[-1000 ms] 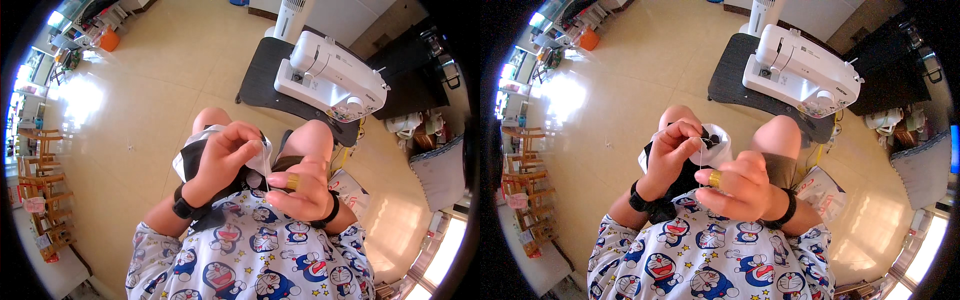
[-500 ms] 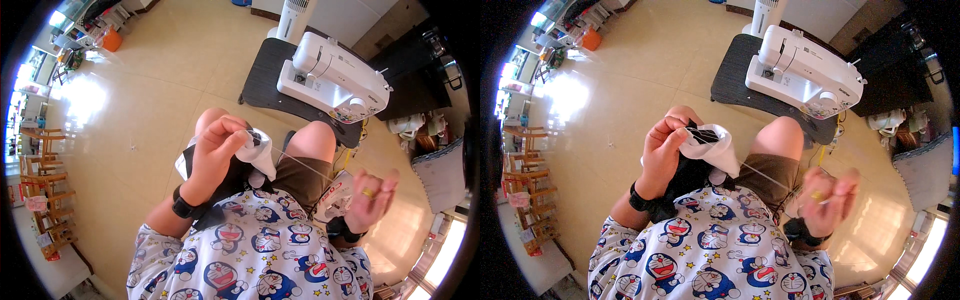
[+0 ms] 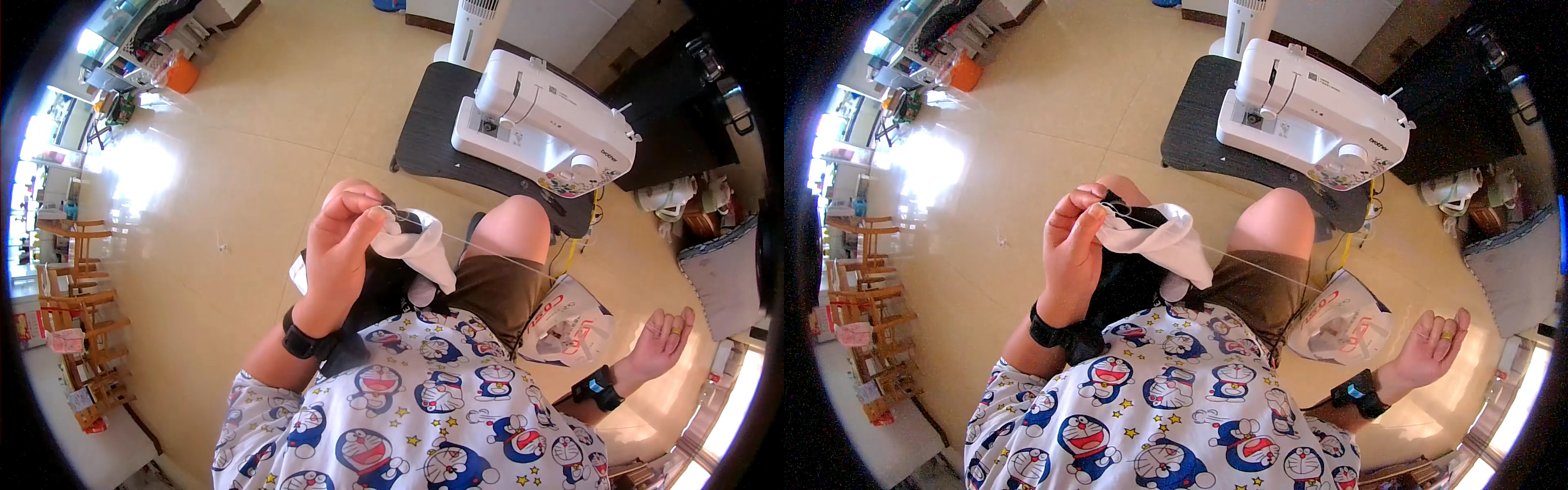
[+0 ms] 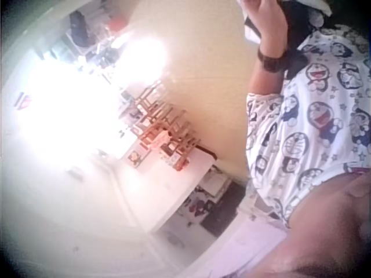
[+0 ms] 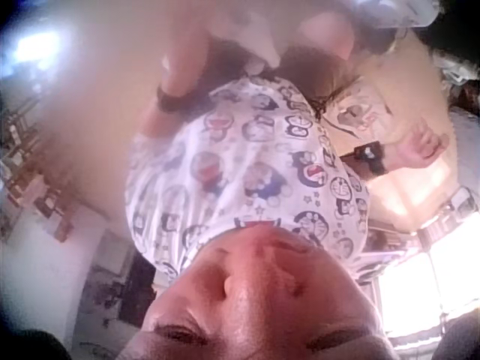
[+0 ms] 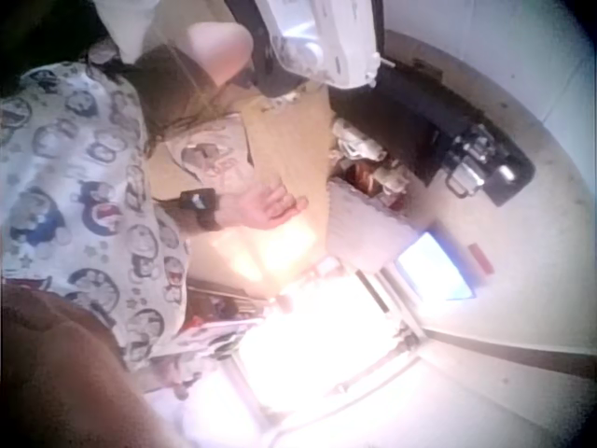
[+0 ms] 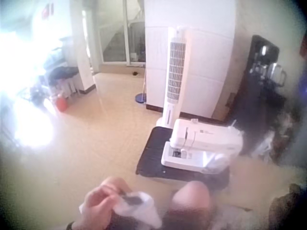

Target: The person is sewing a black and white piece of fabric by hand using a needle, thread, and a thimble. They repeatedly guide the needle through the material and pull the thread taut to create stitches.

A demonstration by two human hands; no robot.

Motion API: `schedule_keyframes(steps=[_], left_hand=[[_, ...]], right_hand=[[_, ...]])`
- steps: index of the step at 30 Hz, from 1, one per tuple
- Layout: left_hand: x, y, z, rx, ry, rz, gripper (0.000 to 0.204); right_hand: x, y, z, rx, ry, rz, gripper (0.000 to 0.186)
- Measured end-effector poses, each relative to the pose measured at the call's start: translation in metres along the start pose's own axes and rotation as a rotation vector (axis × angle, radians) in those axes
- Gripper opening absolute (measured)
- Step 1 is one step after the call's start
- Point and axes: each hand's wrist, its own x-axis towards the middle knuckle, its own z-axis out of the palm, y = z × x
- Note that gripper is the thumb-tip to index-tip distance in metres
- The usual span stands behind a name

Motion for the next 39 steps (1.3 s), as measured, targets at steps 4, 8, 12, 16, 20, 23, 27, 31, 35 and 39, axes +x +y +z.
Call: schedule_keyframes(steps=[4,8,12,16,20,23,27,31,35,39], left_hand=[[-0.001,0.001,-0.001,0.005,-0.002,-0.003,0.001],[-0.003,0.001,0.000,-0.020,0.008,0.002,0.001],[-0.003,0.001,-0.002,-0.047,-0.007,-0.012,0.002],[-0.003,0.002,-0.002,-0.060,-0.014,0.001,0.002],[-0.004,0.003,-0.002,-0.076,-0.014,-0.002,0.004],[-0.005,0.004,-0.003,-0.080,-0.008,-0.003,0.005],[-0.005,0.003,-0.003,-0.083,-0.009,-0.002,0.005],[-0.004,0.003,-0.004,-0.083,-0.003,0.006,0.005],[-0.004,0.002,-0.005,-0.092,-0.012,0.001,0.005],[-0.004,0.002,-0.004,-0.090,0.015,-0.002,0.006]], right_hand=[[-0.003,-0.007,-0.016,0.009,-0.006,0.004,0.017],[-0.004,-0.011,-0.025,-0.003,0.028,0.012,0.013],[-0.005,-0.010,-0.028,0.070,0.069,0.037,0.009],[-0.006,-0.009,-0.038,0.065,0.171,0.035,0.009],[-0.007,-0.008,-0.047,0.060,0.141,0.057,0.009],[-0.007,-0.007,-0.049,0.053,0.145,0.058,0.010],[-0.008,-0.008,-0.054,0.025,0.165,0.053,0.010],[-0.008,-0.010,-0.061,0.001,0.184,0.054,0.010],[-0.009,-0.010,-0.068,0.037,0.173,0.078,0.010],[-0.010,-0.010,-0.075,0.027,0.208,0.068,0.014]])
